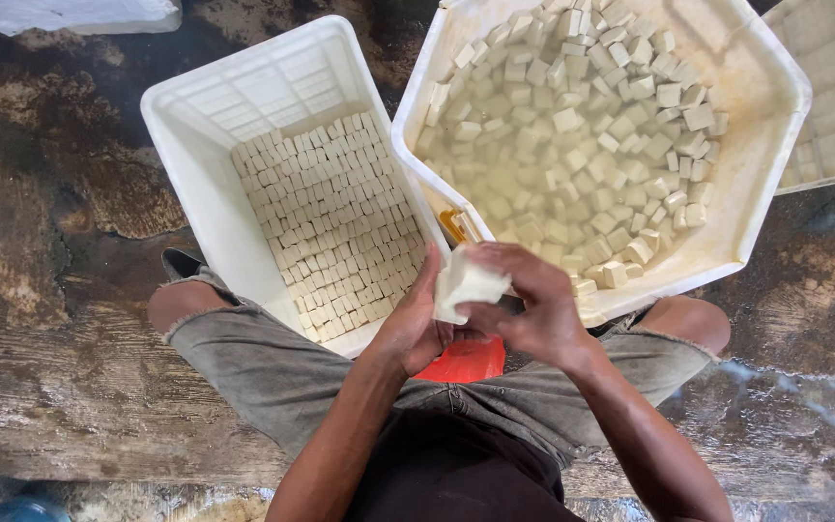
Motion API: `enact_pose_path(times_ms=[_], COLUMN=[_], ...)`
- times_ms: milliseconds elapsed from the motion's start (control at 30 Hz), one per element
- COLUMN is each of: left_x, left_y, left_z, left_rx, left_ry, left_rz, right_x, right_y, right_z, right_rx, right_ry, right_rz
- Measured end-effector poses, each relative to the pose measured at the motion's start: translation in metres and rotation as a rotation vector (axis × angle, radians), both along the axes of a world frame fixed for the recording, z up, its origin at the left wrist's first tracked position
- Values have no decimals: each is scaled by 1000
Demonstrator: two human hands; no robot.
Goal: The person sits on the floor between a tub of water containing tofu cubes and a slotted plastic crate. They repeatedly grab handfuls of tofu cubes from the water tub, drain them briefly, and place and arrange them in neat rows inside the crate, filling it progressively.
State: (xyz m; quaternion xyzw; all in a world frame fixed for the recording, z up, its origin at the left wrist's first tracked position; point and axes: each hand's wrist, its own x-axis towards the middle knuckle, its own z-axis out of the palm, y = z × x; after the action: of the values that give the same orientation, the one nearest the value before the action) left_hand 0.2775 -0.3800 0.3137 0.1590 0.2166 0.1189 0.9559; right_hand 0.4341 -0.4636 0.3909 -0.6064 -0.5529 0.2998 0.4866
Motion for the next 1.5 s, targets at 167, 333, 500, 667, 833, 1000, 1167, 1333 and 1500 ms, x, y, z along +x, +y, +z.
enact_pose_path(times_ms=[167,333,500,667,833,1000,1167,1333,1500], left_x=[-1,9,4,-23,-68,-127,-103,-72,-60], left_y=[-1,-8,-11,5,85,243,388,467,483], left_z=[10,26,26,-8,-85,-188,-284,-343,-385], left_rx=[-87,-83,-115,-49,129,941,1328,1743,1738], left_ry=[27,-88,-172,90,554,1097,1353,1383,1285], left_rz=[120,315,399,368,203,-80,-459,-518,-219], right_x=[-6,-42,-62,-69,-62,-61,-78,-99,-122], right_y=[-4,-2,8,34,109,243,395,508,569], right_z=[-10,-9,-16,-47,-109,-210,-344,-436,-463], right_rx=[78,42,143,-180,-434,-503,-484,-632,-695], right_ry=[498,248,-326,439,983,1130,1188,1152,913], right_rz=[-208,-482,-366,-348,-354,-303,-320,-480,-686])
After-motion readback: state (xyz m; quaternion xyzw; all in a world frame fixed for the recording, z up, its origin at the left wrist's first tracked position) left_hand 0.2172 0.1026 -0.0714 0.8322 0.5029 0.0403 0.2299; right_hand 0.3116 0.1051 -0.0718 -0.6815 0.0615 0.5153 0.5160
